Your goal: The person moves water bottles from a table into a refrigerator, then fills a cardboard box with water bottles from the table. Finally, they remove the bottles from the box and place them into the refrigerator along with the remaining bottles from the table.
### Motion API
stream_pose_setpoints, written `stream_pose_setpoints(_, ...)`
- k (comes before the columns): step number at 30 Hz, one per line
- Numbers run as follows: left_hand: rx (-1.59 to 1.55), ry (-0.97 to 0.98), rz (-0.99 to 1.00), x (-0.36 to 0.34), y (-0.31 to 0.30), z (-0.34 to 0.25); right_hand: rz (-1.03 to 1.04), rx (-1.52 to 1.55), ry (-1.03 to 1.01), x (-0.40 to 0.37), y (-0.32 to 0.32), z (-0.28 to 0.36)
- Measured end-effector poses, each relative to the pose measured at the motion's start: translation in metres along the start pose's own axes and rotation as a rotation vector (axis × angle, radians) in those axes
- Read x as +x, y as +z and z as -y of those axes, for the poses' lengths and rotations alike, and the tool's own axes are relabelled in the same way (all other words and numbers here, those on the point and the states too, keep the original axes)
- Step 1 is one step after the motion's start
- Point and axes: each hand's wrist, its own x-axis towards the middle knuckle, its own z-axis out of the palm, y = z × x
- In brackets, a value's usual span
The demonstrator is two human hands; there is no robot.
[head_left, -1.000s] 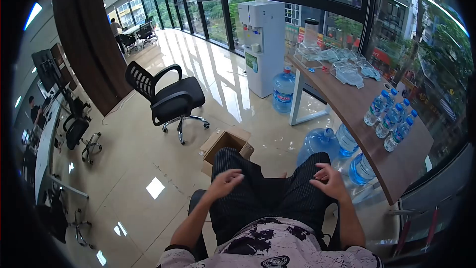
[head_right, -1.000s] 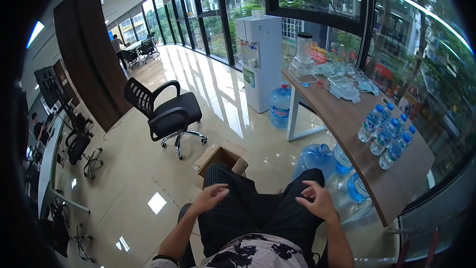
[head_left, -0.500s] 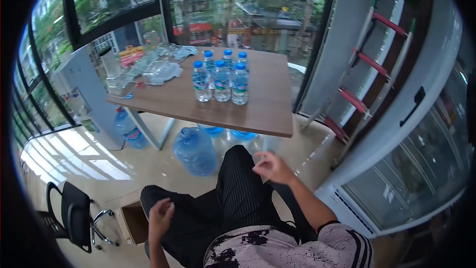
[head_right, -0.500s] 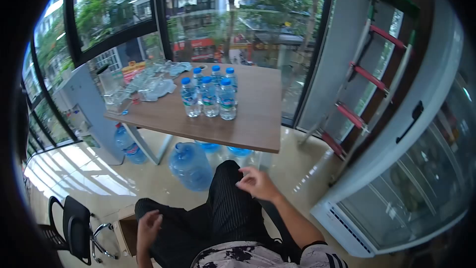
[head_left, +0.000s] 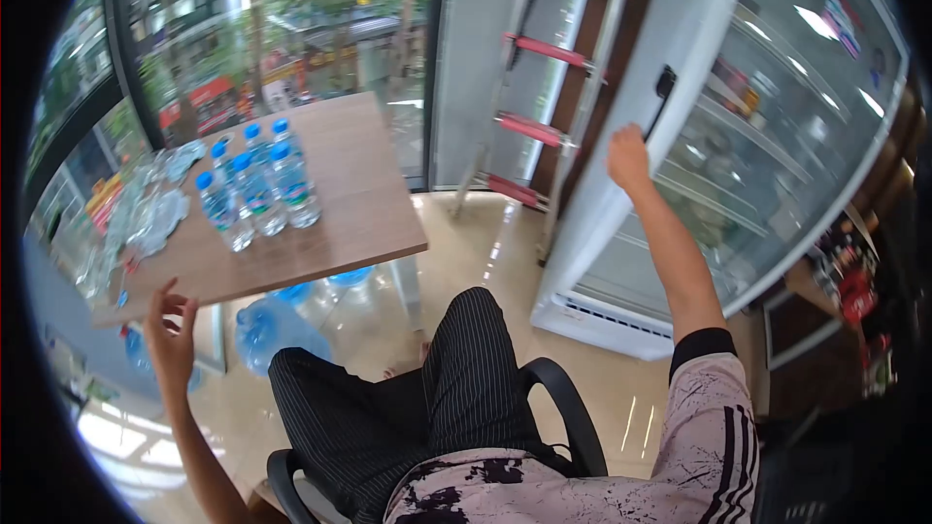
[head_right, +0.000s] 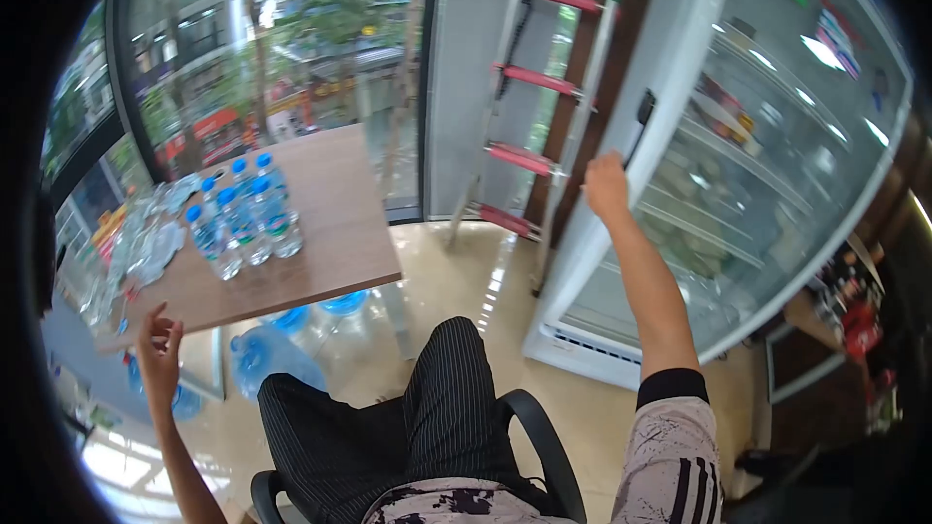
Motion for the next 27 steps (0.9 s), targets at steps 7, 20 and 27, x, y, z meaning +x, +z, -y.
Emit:
stream_pose_setpoints(7, 0.138, 0.385, -0.063, 0.104, 0.052, -0.007, 0.214, -0.245, -0.03, -0.01, -0.002, 0.0)
stream_pose_setpoints(20, 0.236, 0.55, -0.094, 0.163, 0.102, -0.039, -0.026, 0.013, -0.1, 0.007, -0.055, -0.049)
stream_pose_setpoints(27, 0.28, 0.557, -0.098, 0.147, 0.112, -0.035, 0.174, -0.175, -0.014, 0.024, -0.055, -0.042)
